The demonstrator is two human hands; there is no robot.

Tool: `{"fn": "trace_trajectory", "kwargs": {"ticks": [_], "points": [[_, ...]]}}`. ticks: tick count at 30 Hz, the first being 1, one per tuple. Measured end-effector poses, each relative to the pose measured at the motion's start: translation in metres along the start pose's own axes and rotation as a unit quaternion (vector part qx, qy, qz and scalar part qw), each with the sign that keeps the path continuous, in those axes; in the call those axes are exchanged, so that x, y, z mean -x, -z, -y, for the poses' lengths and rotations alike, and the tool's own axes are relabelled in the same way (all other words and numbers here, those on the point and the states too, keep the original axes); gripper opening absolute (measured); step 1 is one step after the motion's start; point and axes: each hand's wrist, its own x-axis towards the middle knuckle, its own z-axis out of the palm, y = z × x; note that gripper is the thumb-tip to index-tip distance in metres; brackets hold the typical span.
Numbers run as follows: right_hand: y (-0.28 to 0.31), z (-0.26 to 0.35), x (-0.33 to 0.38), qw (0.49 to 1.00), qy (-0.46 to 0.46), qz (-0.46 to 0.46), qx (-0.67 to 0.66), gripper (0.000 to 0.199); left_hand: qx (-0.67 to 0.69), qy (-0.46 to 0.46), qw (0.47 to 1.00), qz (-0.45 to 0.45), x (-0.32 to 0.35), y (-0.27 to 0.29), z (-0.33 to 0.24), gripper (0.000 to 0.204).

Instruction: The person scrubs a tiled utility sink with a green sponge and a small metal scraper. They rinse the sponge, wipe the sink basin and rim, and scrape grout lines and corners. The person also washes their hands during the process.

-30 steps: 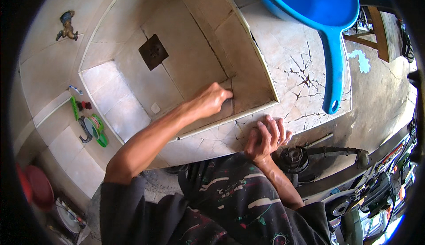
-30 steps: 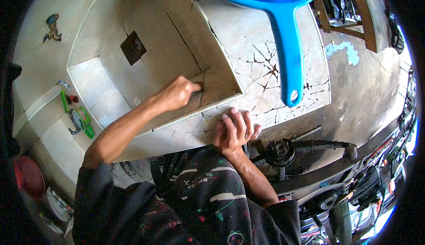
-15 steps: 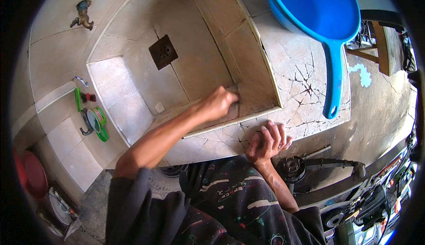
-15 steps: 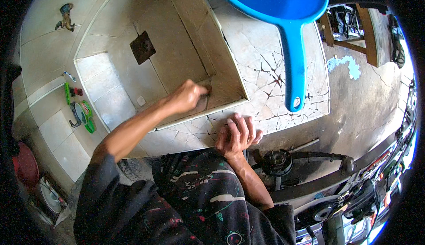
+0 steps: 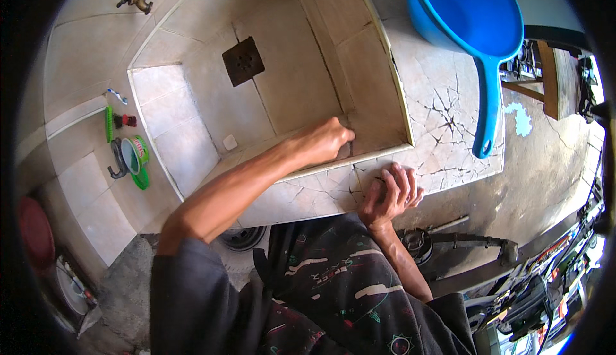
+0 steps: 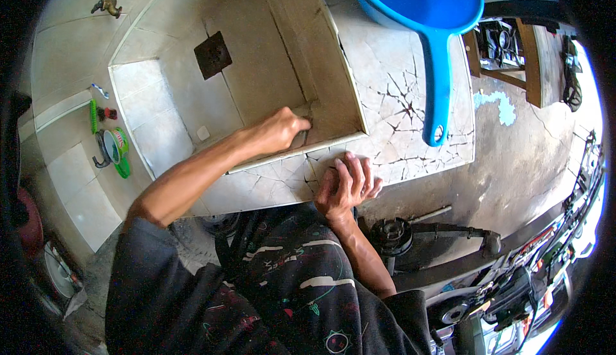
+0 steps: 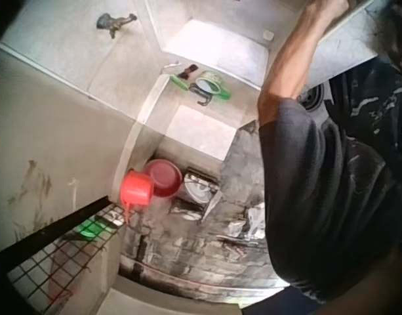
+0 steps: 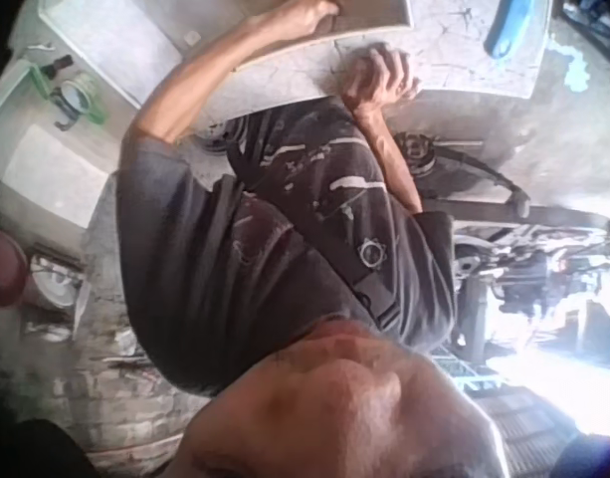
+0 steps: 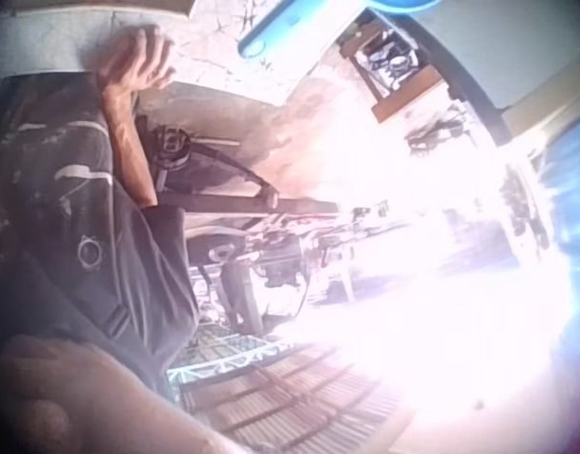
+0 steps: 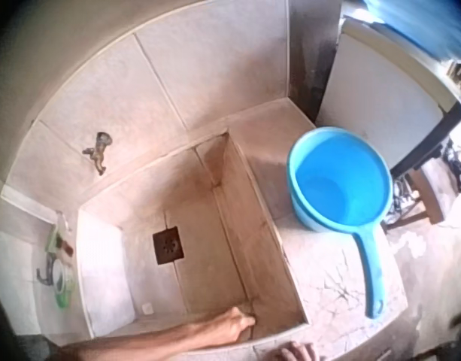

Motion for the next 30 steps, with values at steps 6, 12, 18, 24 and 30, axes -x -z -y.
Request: {"fn": "trace_trajectory", "kwargs": {"ticks": [6, 12, 18, 24, 30], "points": [[0.000, 0.000, 0.002, 1.000, -0.007, 0.009, 0.007, 0.024, -0.011, -0.027, 0.999, -0.033, -0.001, 0.012, -0.010, 0.035], [0.001, -0.001, 0.001, 1.000, -0.004, 0.010, 0.011, 0.025, 0.072, -0.125, 0.984, -0.105, -0.003, 0.003, -0.014, 0.031], [0.000, -0.003, 0.003, 1.000, 0.001, 0.001, 0.008, 0.027, 0.091, -0.272, 0.944, -0.162, -0.011, -0.013, -0.019, 0.038], [0.000, -0.006, 0.002, 1.000, 0.007, 0.013, 0.003, 0.027, 0.149, -0.172, 0.967, -0.115, -0.022, -0.003, -0.041, 0.040], [0.001, -0.007, 0.004, 1.000, 0.014, 0.010, -0.004, 0.027, 0.071, -0.127, 0.982, -0.123, -0.011, -0.003, -0.025, 0.035]]}}
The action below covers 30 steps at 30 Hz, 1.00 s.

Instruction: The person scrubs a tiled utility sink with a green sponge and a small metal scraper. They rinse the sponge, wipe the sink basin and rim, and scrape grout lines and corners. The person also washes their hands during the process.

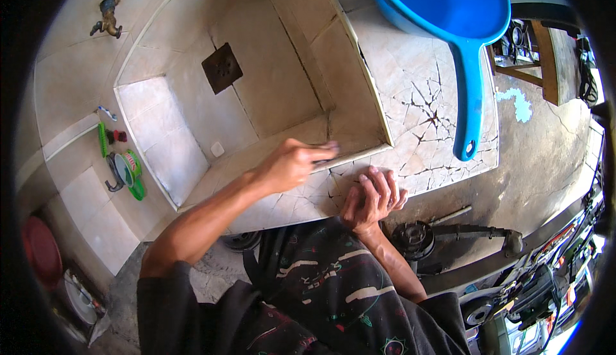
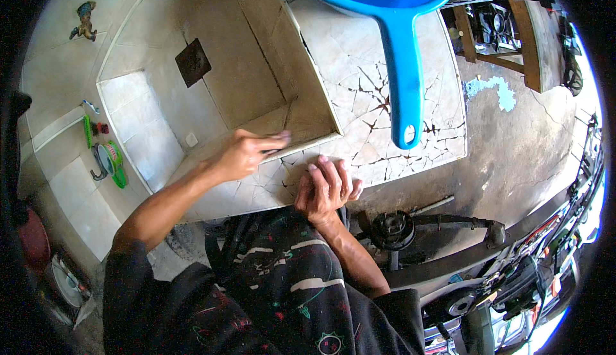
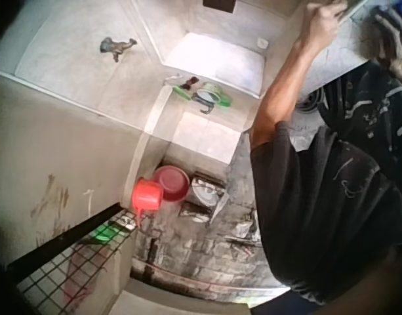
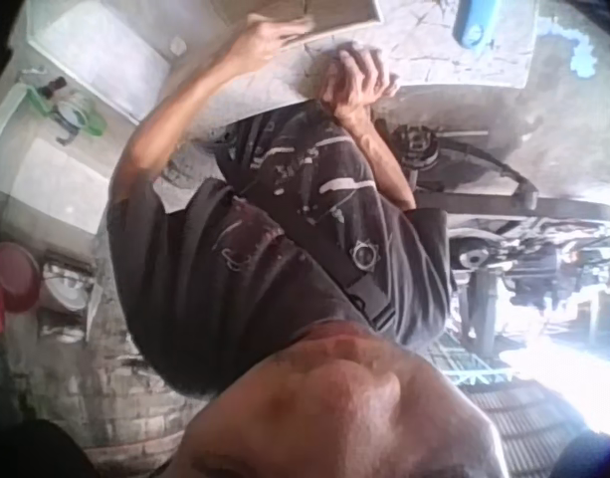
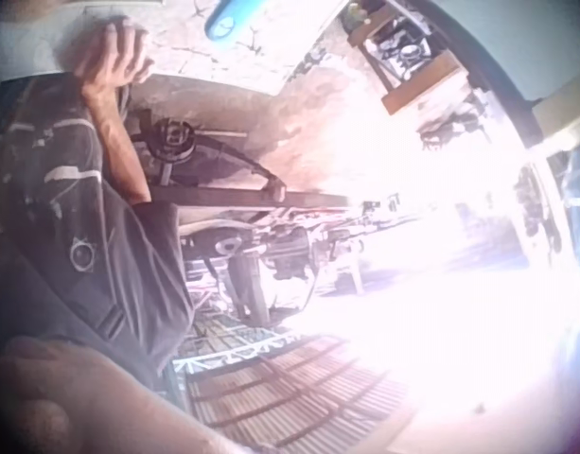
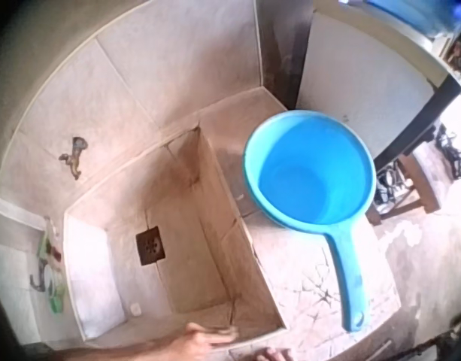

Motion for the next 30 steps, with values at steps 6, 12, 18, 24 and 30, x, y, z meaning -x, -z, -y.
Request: {"fn": "trace_trajectory", "kwargs": {"ticks": [6, 12, 18, 24, 30], "points": [[0.000, 0.000, 0.002, 1.000, -0.001, 0.009, 0.000, 0.026, 0.055, 0.100, 0.992, 0.052, 0.000, -0.007, -0.002, 0.034], [0.000, 0.002, -0.002, 1.000, 0.006, 0.013, 0.014, 0.024, 0.005, 0.066, 0.998, -0.014, -0.013, -0.024, 0.007, 0.023], [-0.003, 0.006, 0.000, 1.000, -0.010, -0.019, 0.008, 0.022, 0.000, 0.151, 0.986, -0.070, -0.012, -0.024, 0.019, 0.021], [0.013, 0.001, -0.006, 0.999, -0.014, 0.017, -0.032, 0.027, -0.016, -0.011, 0.989, -0.148, -0.028, -0.031, -0.003, 0.020], [0.047, -0.013, -0.016, 0.975, -0.043, 0.020, -0.218, 0.030, 0.030, -0.039, 0.988, -0.148, -0.025, -0.026, -0.017, 0.023]]}}
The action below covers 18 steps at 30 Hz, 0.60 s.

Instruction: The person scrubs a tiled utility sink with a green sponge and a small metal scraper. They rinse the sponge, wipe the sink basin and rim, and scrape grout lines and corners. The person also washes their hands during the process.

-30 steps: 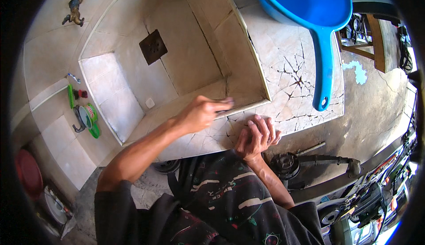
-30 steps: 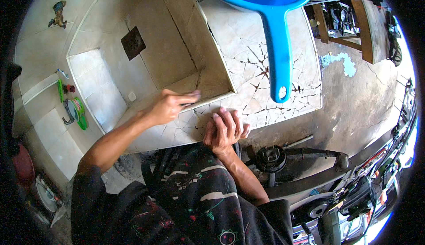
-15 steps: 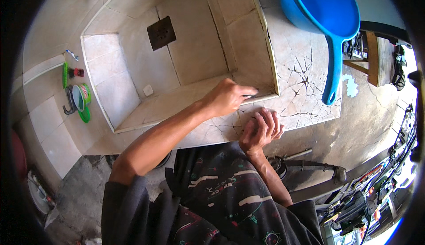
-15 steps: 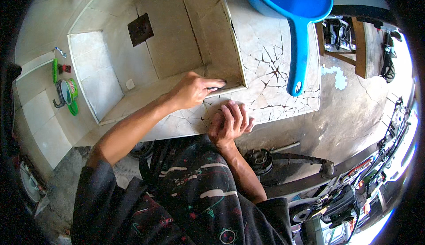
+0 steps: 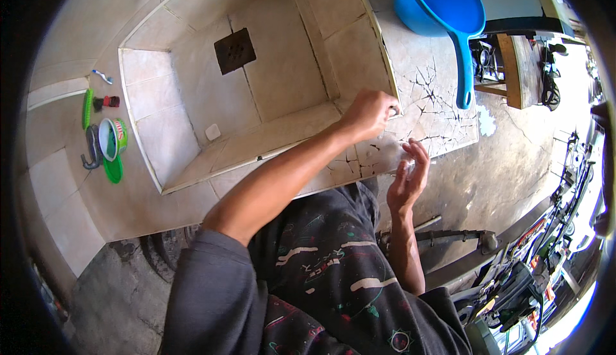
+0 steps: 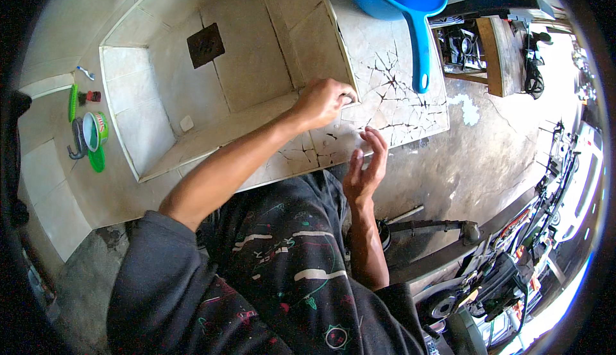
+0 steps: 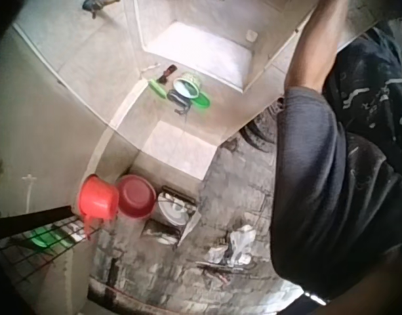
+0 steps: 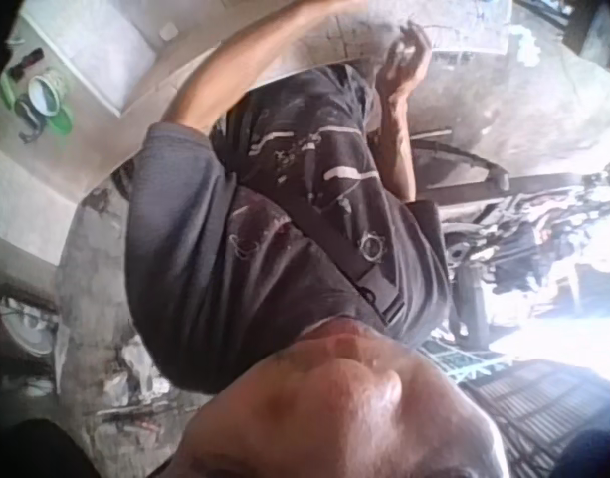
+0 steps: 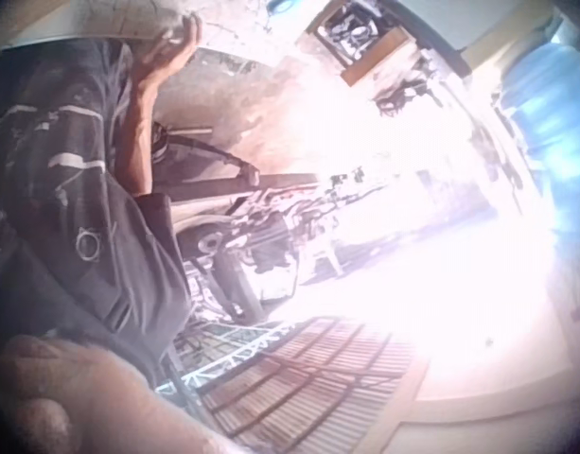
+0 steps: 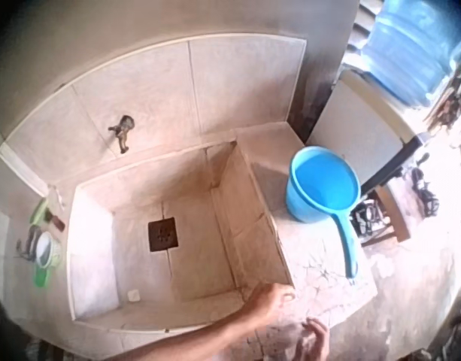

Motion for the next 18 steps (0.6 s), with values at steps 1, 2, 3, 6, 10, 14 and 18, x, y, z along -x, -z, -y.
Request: {"fn": "trace_trajectory", "kwargs": {"ticks": [1, 2, 3, 6, 10, 14, 18], "points": [[0.005, -0.001, -0.002, 0.999, 0.003, -0.018, -0.028, 0.030, 0.006, -0.010, 1.000, 0.004, 0.000, 0.001, 0.001, 0.025], [0.009, -0.003, -0.004, 0.998, 0.017, -0.017, -0.066, 0.030, 0.028, 0.036, 0.999, 0.026, 0.002, 0.001, 0.005, 0.022], [0.014, -0.004, -0.008, 0.997, 0.002, -0.020, -0.073, 0.032, 0.016, 0.091, 0.996, 0.021, 0.004, 0.001, 0.012, 0.021], [0.031, -0.007, -0.031, 0.995, 0.014, 0.036, -0.097, 0.023, -0.030, 0.095, 0.995, -0.009, -0.001, -0.006, 0.015, 0.017], [0.082, 0.004, -0.095, 0.916, 0.194, 0.325, -0.133, 0.009, -0.024, 0.126, 0.992, 0.014, 0.007, -0.013, 0.022, 0.017], [0.155, 0.030, -0.179, 0.716, 0.396, 0.442, -0.368, 0.006, -0.110, 0.275, 0.955, -0.016, 0.030, -0.010, 0.025, 0.016], [0.218, 0.060, -0.238, 0.626, 0.587, 0.392, -0.331, 0.005, -0.166, 0.285, 0.944, -0.014, 0.031, -0.008, 0.016, 0.014]]}}
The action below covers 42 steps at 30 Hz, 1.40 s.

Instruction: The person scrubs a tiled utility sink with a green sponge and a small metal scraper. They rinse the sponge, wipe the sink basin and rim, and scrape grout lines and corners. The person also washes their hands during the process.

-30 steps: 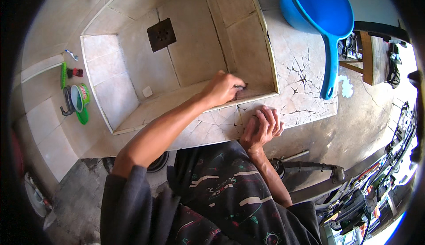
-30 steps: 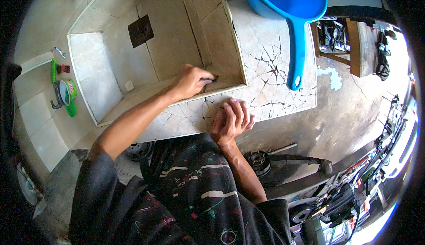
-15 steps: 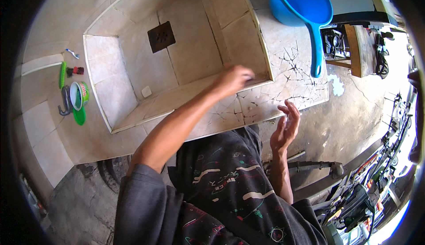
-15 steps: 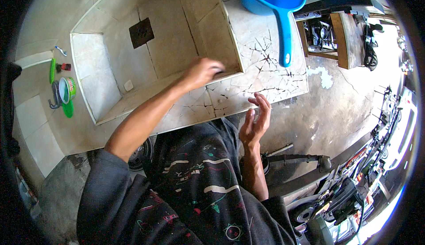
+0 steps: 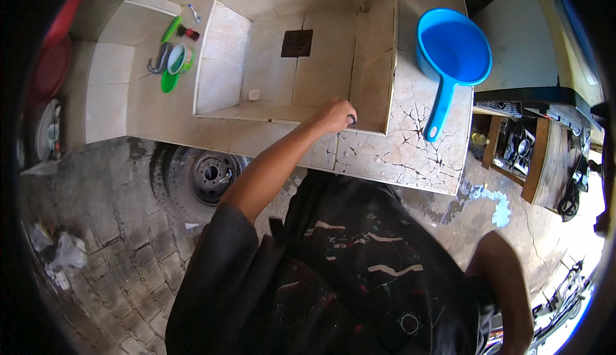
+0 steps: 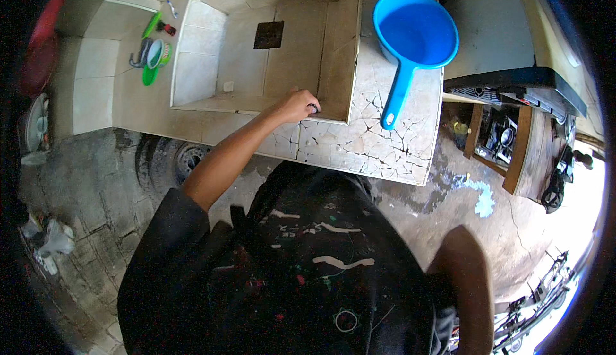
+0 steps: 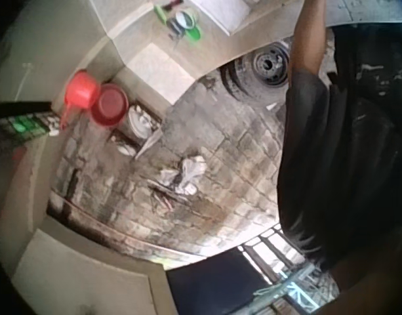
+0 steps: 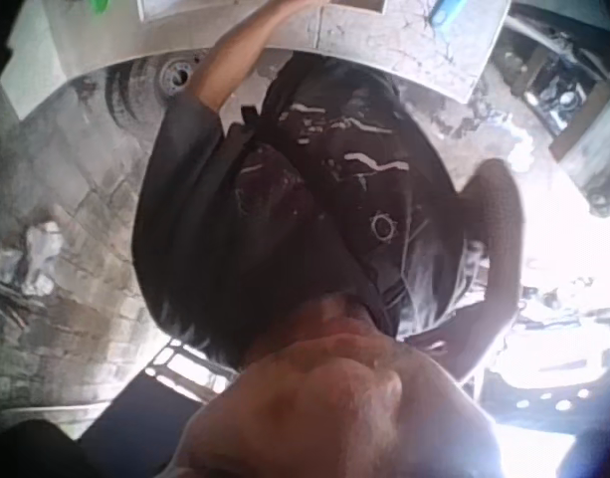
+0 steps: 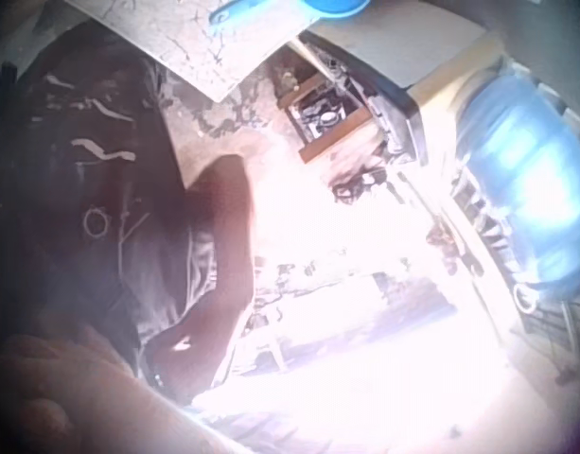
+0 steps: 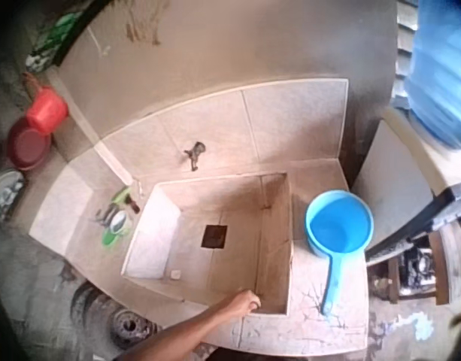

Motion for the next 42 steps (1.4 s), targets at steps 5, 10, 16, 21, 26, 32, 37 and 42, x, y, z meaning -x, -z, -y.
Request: {"fn": "trace_trajectory", "kwargs": {"ticks": [5, 10, 16, 21, 26, 32, 37, 42], "points": [[0.035, 0.029, -0.023, 0.983, 0.126, -0.001, 0.131, 0.004, -0.130, 0.005, 0.991, 0.040, -0.019, 0.005, -0.015, 0.014], [0.038, 0.056, -0.022, 0.954, 0.200, -0.049, 0.217, 0.003, -0.187, 0.002, 0.981, 0.055, -0.030, 0.004, -0.015, 0.009], [0.035, 0.079, -0.012, 0.911, 0.259, -0.098, 0.305, 0.003, -0.228, -0.005, 0.969, 0.093, -0.031, 0.003, -0.018, 0.024], [0.031, 0.089, -0.004, 0.869, 0.309, -0.136, 0.362, 0.004, -0.260, -0.007, 0.957, 0.132, -0.026, 0.017, -0.029, 0.015], [0.027, 0.096, 0.005, 0.825, 0.352, -0.171, 0.408, 0.005, -0.162, -0.022, 0.978, 0.132, -0.009, 0.022, -0.008, 0.021], [-0.016, 0.078, -0.008, 0.813, 0.359, -0.205, 0.410, 0.007, 0.033, 0.028, 0.995, 0.085, 0.010, 0.011, 0.056, 0.029], [-0.038, 0.046, -0.029, 0.948, 0.180, -0.251, 0.081, 0.016, -0.110, 0.175, 0.964, 0.168, -0.031, -0.003, 0.053, 0.034], [-0.030, 0.027, -0.018, 0.970, -0.081, -0.228, -0.034, 0.015, -0.110, 0.118, 0.962, 0.222, -0.053, -0.010, 0.013, 0.030]]}}
